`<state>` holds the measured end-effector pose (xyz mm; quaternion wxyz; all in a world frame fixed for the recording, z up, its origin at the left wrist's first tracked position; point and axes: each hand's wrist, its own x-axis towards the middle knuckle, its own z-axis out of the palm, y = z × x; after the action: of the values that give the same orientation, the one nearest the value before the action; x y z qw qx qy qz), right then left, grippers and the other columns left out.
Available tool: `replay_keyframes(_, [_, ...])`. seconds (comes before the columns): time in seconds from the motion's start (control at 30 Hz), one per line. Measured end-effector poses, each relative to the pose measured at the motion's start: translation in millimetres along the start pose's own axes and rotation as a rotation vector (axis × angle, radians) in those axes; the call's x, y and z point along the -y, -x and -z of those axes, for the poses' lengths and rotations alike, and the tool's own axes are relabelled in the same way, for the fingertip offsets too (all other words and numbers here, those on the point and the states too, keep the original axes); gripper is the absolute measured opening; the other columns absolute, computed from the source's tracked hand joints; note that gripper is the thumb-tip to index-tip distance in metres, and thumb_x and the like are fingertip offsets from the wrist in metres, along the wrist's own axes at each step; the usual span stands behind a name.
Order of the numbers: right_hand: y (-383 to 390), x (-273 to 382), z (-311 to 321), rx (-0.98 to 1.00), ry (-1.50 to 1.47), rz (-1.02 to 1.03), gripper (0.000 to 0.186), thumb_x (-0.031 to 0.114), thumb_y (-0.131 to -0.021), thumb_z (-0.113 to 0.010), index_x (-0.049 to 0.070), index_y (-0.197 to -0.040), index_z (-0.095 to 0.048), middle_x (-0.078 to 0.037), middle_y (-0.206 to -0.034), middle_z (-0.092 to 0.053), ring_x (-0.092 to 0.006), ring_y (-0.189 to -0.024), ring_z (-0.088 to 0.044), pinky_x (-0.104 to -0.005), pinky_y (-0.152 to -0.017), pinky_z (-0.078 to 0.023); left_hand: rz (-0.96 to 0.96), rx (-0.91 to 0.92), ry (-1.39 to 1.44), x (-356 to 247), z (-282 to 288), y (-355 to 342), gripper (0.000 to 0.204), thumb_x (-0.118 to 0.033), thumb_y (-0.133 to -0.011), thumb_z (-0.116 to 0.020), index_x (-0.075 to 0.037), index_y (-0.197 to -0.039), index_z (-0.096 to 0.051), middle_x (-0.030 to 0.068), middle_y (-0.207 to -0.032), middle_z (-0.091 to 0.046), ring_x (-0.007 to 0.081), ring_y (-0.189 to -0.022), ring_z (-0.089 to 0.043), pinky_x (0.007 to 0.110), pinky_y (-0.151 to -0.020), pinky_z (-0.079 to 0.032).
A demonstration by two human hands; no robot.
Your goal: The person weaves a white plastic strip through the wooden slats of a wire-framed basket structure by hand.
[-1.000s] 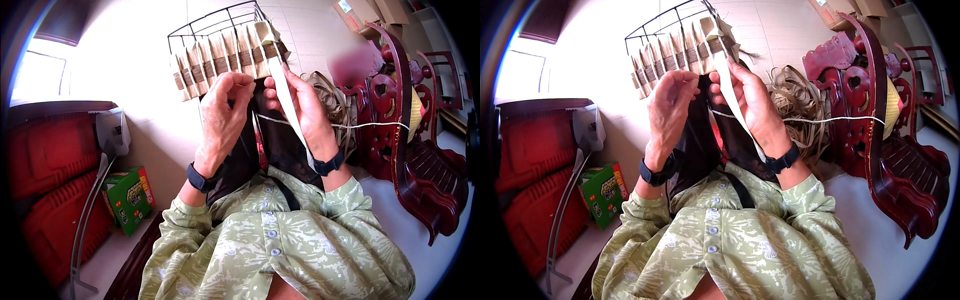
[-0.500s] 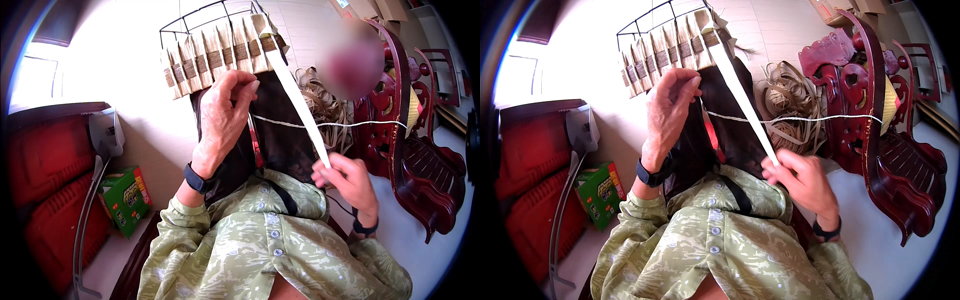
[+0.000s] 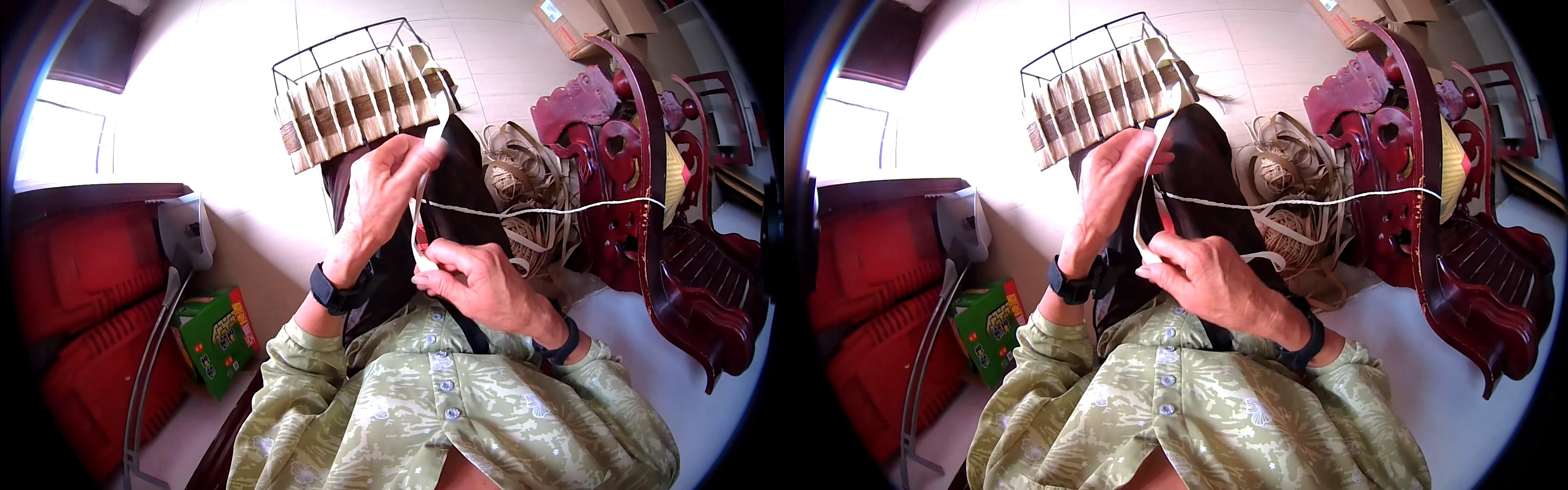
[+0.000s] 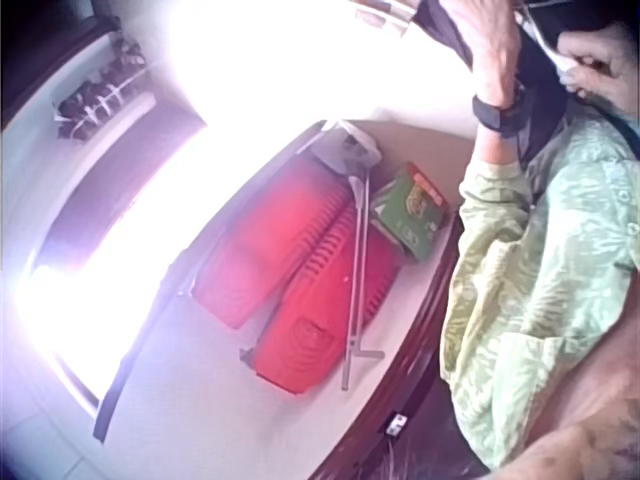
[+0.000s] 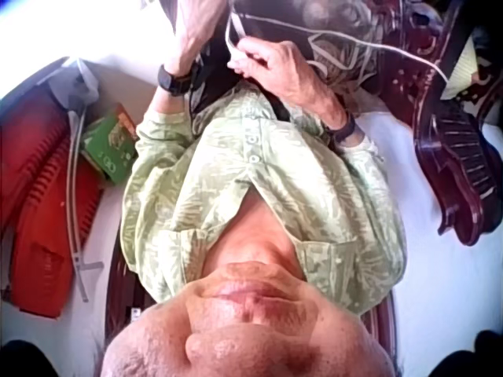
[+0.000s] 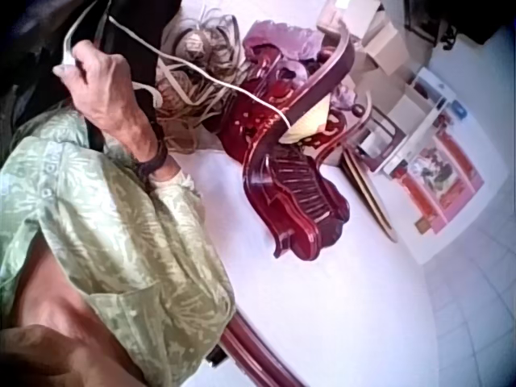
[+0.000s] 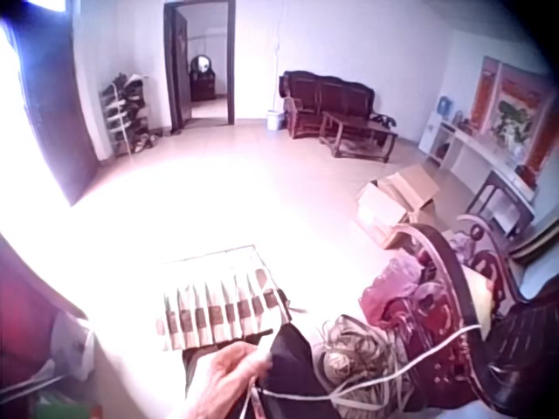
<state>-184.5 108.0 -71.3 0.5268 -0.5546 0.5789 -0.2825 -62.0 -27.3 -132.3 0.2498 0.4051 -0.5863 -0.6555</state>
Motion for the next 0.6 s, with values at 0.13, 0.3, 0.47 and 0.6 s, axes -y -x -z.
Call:
replay_keyframes(0.13, [-28, -18, 50, -0.155, 0.002, 0.192, 0.027, 0.028, -0.098, -0.060, 0.003, -0.100, -0.069, -0.007, -0.083, -0.071, -0.0170, -0.074, -0.068, -0.0311, -0.068, -0.053, -0.047, -0.132, -0.089, -9, -9, 2, 0.026, -0.023, -0.091, -0.071, 0.002, -0.091, -0.062, 0.0049, -0.073, -0.065, 0.0072, -0.067, -0.057, 0.024, -0.061, -0.047])
replay_keyframes(0.3, [-142, -49, 115, -0.568, -0.065, -0.033, 0.048, 0.046, -0.093, -0.064, 0.000, -0.105, -0.066, -0.009, -0.089, -0.070, -0.0153, -0.079, -0.066, -0.0273, -0.071, -0.052, -0.107, -0.238, -0.149, 3, -9, 2, 0.028, -0.022, -0.088, -0.073, 0.002, -0.087, -0.060, 0.0062, -0.066, -0.064, 0.0061, -0.060, -0.056, 0.026, -0.057, -0.047])
replay_keyframes(0.47, [-210, -80, 122, -0.358, -0.244, 0.027, 0.064, 0.061, -0.094, -0.054, 0.003, -0.119, -0.064, -0.004, -0.111, -0.066, -0.0141, -0.105, -0.058, -0.0316, -0.090, -0.045, -0.123, -0.210, -0.178, -3, -14, 3, 0.024, -0.020, -0.089, -0.074, 0.001, -0.087, -0.062, 0.0028, -0.074, -0.069, 0.0023, -0.068, -0.058, 0.020, -0.059, -0.045])
replay_keyframes(0.6, [-231, -81, 126, -0.178, -0.347, 0.060, 0.058, 0.057, -0.095, -0.055, 0.006, -0.122, -0.063, 0.000, -0.111, -0.065, -0.0101, -0.098, -0.056, -0.0284, -0.089, -0.044, -0.154, -0.212, -0.263, -4, -14, 7, 0.025, -0.019, -0.088, -0.075, 0.000, -0.089, -0.060, 0.0034, -0.073, -0.068, 0.0040, -0.067, -0.059, 0.021, -0.059, -0.046])
